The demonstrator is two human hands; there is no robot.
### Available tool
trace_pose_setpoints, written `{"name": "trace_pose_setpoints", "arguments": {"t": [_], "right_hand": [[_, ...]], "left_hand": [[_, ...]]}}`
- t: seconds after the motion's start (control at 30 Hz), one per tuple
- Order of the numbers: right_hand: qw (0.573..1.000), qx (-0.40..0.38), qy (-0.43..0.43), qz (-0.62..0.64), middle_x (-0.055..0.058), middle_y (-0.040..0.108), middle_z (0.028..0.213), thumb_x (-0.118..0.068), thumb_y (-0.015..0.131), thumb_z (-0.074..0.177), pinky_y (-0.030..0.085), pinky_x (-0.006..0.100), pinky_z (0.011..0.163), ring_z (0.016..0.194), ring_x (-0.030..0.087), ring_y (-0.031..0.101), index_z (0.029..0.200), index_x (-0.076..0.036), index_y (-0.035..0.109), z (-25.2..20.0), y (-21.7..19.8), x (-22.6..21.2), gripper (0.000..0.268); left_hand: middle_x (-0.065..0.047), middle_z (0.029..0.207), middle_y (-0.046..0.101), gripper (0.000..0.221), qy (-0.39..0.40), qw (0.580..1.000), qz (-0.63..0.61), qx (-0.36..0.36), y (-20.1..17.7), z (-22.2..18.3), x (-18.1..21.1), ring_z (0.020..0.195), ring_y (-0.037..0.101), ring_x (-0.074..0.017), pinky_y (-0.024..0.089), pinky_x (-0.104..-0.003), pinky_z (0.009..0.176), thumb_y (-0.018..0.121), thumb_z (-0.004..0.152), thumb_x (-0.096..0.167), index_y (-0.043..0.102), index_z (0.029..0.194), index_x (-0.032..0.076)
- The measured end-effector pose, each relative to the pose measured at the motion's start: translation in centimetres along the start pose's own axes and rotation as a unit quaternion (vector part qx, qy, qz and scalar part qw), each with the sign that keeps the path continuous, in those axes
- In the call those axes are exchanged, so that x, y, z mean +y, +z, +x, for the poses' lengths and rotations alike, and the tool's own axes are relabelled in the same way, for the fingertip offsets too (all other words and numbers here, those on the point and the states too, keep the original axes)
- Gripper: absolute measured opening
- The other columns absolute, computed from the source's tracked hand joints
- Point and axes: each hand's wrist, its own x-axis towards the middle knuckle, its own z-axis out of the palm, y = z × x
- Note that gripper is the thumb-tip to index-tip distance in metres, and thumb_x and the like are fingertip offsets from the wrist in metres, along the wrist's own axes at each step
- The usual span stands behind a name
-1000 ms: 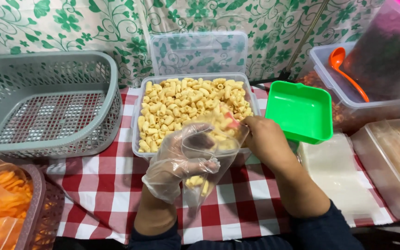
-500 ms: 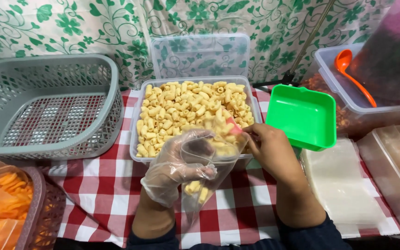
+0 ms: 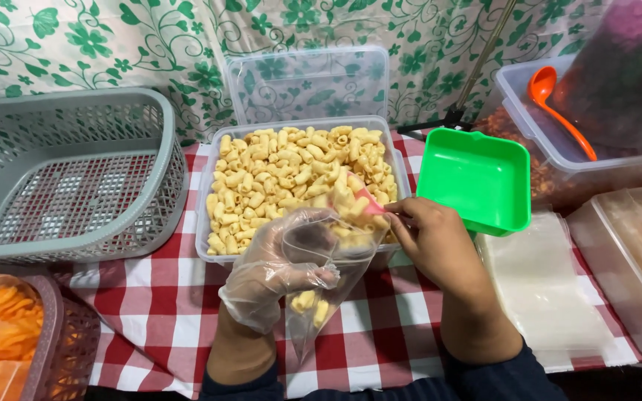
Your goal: Packing macaroni snacks from a large container into small plastic bags using a scoop and a scale.
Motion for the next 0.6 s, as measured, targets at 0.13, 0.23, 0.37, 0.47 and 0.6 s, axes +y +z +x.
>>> {"name": "trace_pose_setpoints", "arguments": {"t": [0.13, 0.23, 0.37, 0.47, 0.6], "right_hand": [[1.000, 0.000, 0.001, 0.001, 0.012, 0.077, 0.087, -0.017, 0.069, 0.094, 0.062, 0.042, 0.073, 0.086, 0.034, 0.076, 0.101, -0.012, 0.078, -0.1, 0.0, -0.1, 0.012], [1.000, -0.001, -0.002, 0.002, 0.012, 0.077, 0.087, -0.018, 0.069, 0.095, 0.062, 0.042, 0.074, 0.086, 0.035, 0.076, 0.101, -0.012, 0.078, -0.1, -0.3, -0.1, 0.013], [1.000, 0.002, -0.005, -0.001, 0.013, 0.077, 0.088, -0.019, 0.069, 0.095, 0.061, 0.044, 0.075, 0.088, 0.035, 0.076, 0.102, -0.012, 0.078, -0.2, -0.8, -0.6, 0.013], [1.000, -0.002, 0.001, 0.007, 0.012, 0.078, 0.088, -0.020, 0.069, 0.096, 0.061, 0.042, 0.077, 0.088, 0.034, 0.077, 0.102, -0.013, 0.078, -0.3, -0.8, -0.6, 0.013], [1.000, 0.002, -0.010, 0.015, 0.012, 0.077, 0.086, -0.018, 0.069, 0.095, 0.061, 0.043, 0.076, 0.086, 0.035, 0.076, 0.103, -0.012, 0.078, -0.5, -0.9, -0.6, 0.013]], "left_hand": [[-0.017, 0.075, 0.067, 0.076, 0.016, 1.000, -0.016, -0.019, -0.2, -0.2, 0.2, 0.069, 0.064, -0.0192, 0.058, -0.034, 0.074, 0.098, 0.052, 0.009, 0.072, 0.123, -0.002], [-0.019, 0.076, 0.069, 0.075, 0.029, 0.999, -0.024, -0.021, -0.3, -0.2, -0.2, 0.070, 0.064, -0.0202, 0.057, -0.034, 0.074, 0.098, 0.055, 0.012, 0.070, 0.123, -0.003], [-0.021, 0.081, 0.073, 0.074, 0.051, 0.998, -0.008, -0.040, -0.6, -0.3, -0.2, 0.074, 0.067, -0.0218, 0.057, -0.035, 0.075, 0.097, 0.059, 0.016, 0.069, 0.124, -0.001], [-0.018, 0.079, 0.072, 0.072, 0.061, 0.996, 0.000, -0.064, -0.2, -0.3, 0.8, 0.073, 0.067, -0.0195, 0.057, -0.034, 0.077, 0.097, 0.060, 0.016, 0.069, 0.124, -0.001], [-0.022, 0.081, 0.074, 0.069, 0.055, 0.997, -0.032, -0.050, -0.2, -0.5, 0.7, 0.072, 0.068, -0.0226, 0.056, -0.034, 0.075, 0.095, 0.062, 0.013, 0.069, 0.124, -0.002]]}}
